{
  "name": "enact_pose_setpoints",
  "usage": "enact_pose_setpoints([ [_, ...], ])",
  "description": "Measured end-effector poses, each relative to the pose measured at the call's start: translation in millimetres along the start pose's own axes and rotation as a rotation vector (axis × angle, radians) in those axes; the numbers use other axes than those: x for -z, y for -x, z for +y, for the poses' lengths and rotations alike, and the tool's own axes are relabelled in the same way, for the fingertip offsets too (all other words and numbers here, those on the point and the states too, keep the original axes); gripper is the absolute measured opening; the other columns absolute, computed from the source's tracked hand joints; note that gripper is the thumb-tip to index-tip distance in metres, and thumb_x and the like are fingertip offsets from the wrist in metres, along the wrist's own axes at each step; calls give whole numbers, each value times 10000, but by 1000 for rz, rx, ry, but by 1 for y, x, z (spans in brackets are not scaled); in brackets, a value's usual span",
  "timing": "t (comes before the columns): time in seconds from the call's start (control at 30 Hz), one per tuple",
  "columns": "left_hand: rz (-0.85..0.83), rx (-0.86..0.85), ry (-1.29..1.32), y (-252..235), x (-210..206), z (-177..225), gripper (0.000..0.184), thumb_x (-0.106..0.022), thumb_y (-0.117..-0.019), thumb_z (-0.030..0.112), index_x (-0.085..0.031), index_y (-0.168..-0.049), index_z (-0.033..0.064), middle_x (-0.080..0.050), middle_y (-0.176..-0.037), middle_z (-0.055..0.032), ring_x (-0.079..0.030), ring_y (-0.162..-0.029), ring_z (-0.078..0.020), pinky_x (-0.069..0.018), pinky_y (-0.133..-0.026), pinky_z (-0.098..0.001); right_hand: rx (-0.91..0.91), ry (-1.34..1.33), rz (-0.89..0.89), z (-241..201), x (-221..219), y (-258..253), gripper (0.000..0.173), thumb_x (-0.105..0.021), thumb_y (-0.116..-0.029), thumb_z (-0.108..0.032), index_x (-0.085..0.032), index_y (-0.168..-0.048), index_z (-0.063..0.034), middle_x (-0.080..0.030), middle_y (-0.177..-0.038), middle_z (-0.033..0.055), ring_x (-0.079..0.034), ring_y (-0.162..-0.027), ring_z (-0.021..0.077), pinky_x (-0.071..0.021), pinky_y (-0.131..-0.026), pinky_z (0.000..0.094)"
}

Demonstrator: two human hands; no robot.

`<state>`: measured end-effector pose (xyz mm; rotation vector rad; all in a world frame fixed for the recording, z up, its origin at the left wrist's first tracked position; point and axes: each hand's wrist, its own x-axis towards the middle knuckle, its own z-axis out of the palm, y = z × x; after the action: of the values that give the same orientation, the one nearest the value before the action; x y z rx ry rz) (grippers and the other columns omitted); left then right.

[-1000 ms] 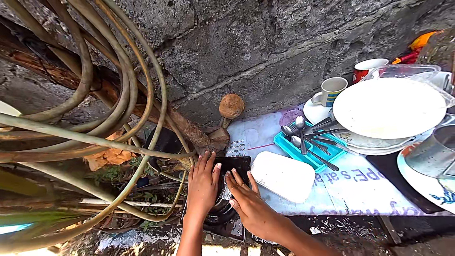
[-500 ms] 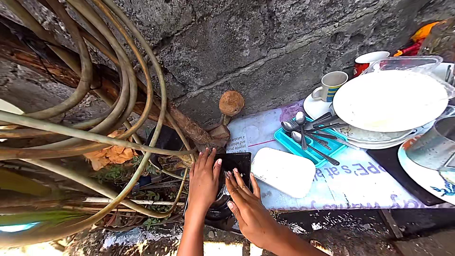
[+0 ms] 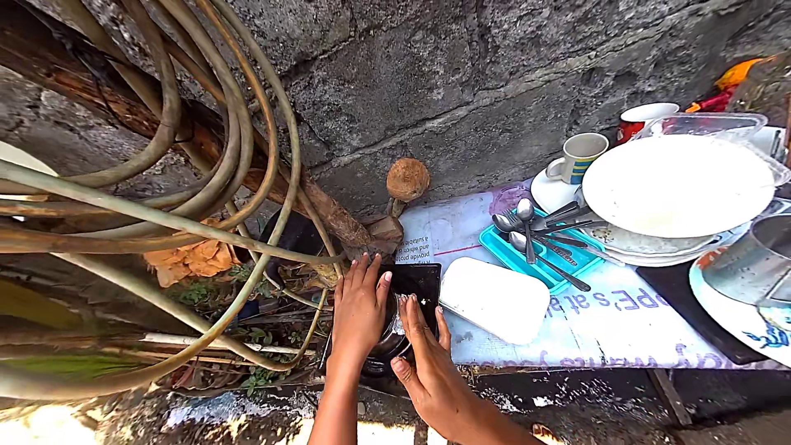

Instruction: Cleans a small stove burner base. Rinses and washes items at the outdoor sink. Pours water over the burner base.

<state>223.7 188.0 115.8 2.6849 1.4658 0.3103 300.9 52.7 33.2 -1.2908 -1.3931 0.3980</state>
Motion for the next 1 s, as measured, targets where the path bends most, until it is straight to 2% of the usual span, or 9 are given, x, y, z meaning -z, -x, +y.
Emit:
enact_pose_setpoints([
  [0.13, -5, 4, -2, 0, 2, 1, 620, -231, -1090, 530, -477, -1543, 187, -403, -1621, -85, -309, -1530, -292, -161, -1248, -573, -25, 112, -7, -6, -1, 1, 785, -279, -1089, -504, -256, -1564, 121, -322, -1633, 247, -253, -1560, 286, -28, -1247, 639],
  [0.2, -15, 9, -6, 0, 2, 2, 618, -226, -1091, 530, -472, -1547, 192, -396, -1626, -80, -302, -1533, -290, -154, -1250, -574, -19, 147, 32, -6, -2, 1, 729, -298, -1095, -443, -276, -1559, 119, -342, -1625, 243, -272, -1554, 287, -52, -1246, 639],
  [0.37, -10, 5, -4, 0, 2, 1, 621, -226, -1091, 530, -474, -1545, 186, -399, -1623, -87, -303, -1532, -295, -155, -1249, -576, -13, 112, -78, -5, 6, -1, 789, -308, -1086, -502, -218, -1580, 107, -279, -1652, 242, -212, -1573, 285, -12, -1250, 631],
  [0.5, -18, 2, -5, 0, 2, 2, 624, -219, -1093, 526, -461, -1552, 181, -391, -1628, -88, -298, -1534, -299, -153, -1248, -582, -24, 191, 79, -1, 5, 1, 775, -289, -1088, -509, -282, -1566, 101, -335, -1628, 244, -248, -1561, 306, -54, -1244, 638],
  [0.67, -38, 9, -8, -1, 4, 4, 620, -215, -1095, 526, -445, -1562, 190, -372, -1640, -78, -277, -1543, -290, -136, -1251, -580, 44, 409, -2, -2, -5, 6, 824, -277, -1057, -590, -409, -1520, 79, -389, -1603, 234, -297, -1536, 355, -126, -1208, 699],
  [0.77, -30, 12, -10, 0, 2, 2, 616, -210, -1096, 521, -438, -1567, 196, -366, -1644, -66, -271, -1545, -285, -139, -1250, -576, 37, 374, 60, 1, -5, 6, 805, -246, -1069, -578, -412, -1527, 63, -421, -1592, 208, -311, -1535, 327, -105, -1215, 687],
  [0.9, -30, 11, -7, -1, 3, 3, 617, -218, -1095, 524, -448, -1561, 190, -370, -1641, -78, -274, -1544, -288, -137, -1252, -574, 62, 347, -10, 0, -4, 6, 815, -251, -1071, -572, -384, -1529, 89, -403, -1596, 230, -292, -1542, 334, -97, -1222, 681],
  [1.0, -27, 15, -5, -1, 3, 3, 617, -224, -1096, 520, -457, -1555, 181, -382, -1633, -87, -288, -1539, -288, -141, -1254, -569, 43, 321, 6, 2, -4, 6, 811, -248, -1071, -574, -371, -1543, 74, -388, -1610, 214, -270, -1551, 327, -82, -1228, 672],
])
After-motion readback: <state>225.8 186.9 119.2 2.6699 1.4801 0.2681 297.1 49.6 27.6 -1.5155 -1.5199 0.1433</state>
